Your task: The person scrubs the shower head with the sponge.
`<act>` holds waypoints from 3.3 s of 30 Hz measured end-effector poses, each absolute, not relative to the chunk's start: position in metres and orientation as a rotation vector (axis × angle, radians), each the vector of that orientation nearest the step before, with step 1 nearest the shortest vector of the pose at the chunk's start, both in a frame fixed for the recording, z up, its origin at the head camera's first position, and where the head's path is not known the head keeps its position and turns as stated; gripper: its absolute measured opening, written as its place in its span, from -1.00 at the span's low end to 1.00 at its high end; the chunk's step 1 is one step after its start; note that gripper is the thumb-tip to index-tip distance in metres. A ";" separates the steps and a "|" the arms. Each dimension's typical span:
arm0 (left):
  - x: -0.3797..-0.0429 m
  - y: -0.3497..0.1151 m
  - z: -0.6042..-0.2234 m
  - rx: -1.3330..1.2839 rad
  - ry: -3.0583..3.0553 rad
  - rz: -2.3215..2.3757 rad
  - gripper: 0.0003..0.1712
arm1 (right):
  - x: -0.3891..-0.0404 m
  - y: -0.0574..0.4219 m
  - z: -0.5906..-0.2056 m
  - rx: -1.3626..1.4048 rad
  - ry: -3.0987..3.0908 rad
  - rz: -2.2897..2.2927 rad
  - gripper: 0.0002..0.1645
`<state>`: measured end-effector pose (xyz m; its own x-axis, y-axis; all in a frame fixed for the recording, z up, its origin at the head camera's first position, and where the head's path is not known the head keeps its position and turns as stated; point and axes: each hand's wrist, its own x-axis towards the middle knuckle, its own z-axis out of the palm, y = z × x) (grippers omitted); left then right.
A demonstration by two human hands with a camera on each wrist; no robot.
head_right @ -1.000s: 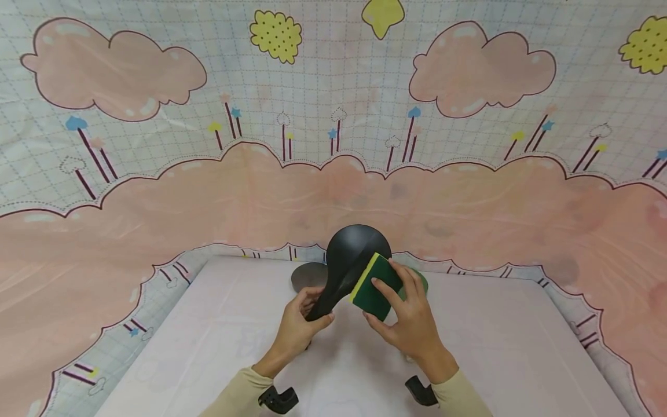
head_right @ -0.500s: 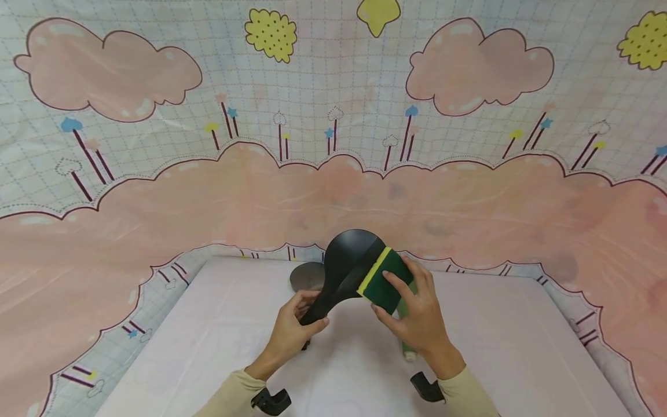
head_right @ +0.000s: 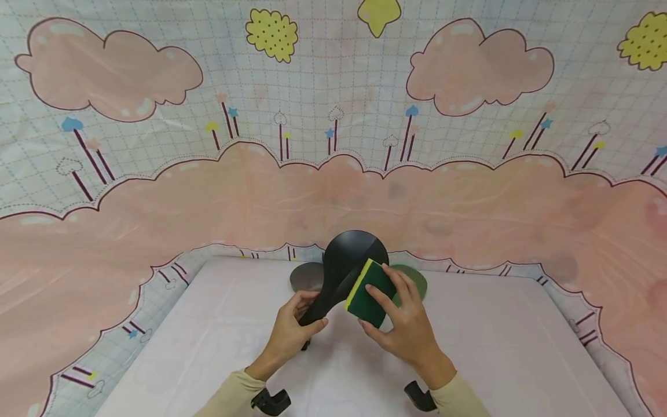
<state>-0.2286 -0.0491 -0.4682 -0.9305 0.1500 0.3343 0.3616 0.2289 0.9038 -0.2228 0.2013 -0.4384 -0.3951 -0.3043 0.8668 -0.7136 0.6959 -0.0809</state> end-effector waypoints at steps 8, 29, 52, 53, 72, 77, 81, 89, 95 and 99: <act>-0.230 -0.051 -0.470 -0.502 -2.312 -1.773 -0.45 | -0.223 0.202 -0.437 0.784 -1.982 0.563 -0.28; -0.226 -0.061 -0.471 -0.575 -2.296 -1.721 -0.43 | -0.229 0.227 -0.430 0.625 -2.064 0.742 -0.13; -0.233 -0.053 -0.474 -0.538 -2.317 -1.687 -0.44 | -0.226 0.207 -0.438 0.751 -1.986 0.639 -0.26; -0.233 -0.053 -0.474 -0.537 -2.319 -1.685 -0.45 | -0.226 0.208 -0.438 0.753 -1.985 0.636 -0.26; -0.228 -0.061 -0.475 -0.606 -2.316 -1.638 -0.45 | -0.238 0.225 -0.428 0.609 -2.027 0.749 -0.15; -0.228 -0.060 -0.475 -0.604 -2.315 -1.595 -0.45 | -0.237 0.223 -0.428 0.615 -2.033 0.739 -0.15; -0.228 -0.058 -0.475 -0.583 -2.313 -1.580 -0.45 | -0.236 0.216 -0.431 0.648 -2.013 0.690 -0.18; -0.229 -0.055 -0.475 -0.567 -2.312 -1.609 -0.46 | -0.231 0.202 -0.437 0.721 -1.996 0.611 -0.25; -0.230 -0.055 -0.476 -0.574 -2.337 -1.578 -0.46 | -0.230 0.201 -0.436 0.719 -2.003 0.574 -0.26; -0.230 -0.055 -0.477 -0.592 -2.344 -1.543 -0.47 | -0.231 0.205 -0.433 0.715 -2.002 0.573 -0.24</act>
